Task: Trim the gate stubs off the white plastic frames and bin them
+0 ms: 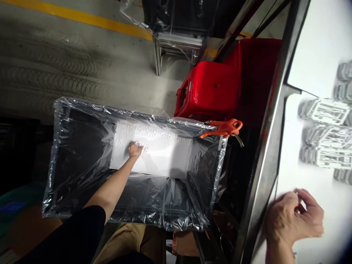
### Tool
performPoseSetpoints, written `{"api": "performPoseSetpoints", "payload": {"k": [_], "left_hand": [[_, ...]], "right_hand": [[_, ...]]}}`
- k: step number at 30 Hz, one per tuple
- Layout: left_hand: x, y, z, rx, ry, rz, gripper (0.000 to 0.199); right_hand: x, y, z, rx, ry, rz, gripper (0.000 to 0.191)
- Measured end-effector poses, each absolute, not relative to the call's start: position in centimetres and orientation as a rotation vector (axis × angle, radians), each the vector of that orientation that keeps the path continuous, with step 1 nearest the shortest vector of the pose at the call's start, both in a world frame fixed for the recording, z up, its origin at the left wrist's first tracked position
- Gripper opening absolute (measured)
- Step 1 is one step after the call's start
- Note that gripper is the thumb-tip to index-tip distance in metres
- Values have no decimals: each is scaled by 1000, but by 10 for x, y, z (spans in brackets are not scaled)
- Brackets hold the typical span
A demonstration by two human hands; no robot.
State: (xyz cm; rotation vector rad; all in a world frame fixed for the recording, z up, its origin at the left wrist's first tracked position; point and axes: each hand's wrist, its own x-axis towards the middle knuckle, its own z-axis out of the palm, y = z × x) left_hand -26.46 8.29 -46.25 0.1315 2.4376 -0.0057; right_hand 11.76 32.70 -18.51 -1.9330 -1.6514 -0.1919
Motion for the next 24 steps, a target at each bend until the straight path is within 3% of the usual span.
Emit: {"api": "performPoseSetpoints", "payload": {"k": [6, 24], "left_hand": [[-245, 92, -458, 116, 2432, -40, 28], [-216, 108, -448, 33, 2427, 10, 34]], "right_hand": [[116, 324, -182, -1950, -1656, -111, 34], [115, 320, -172, -1975, -1646, -5, 28]]}}
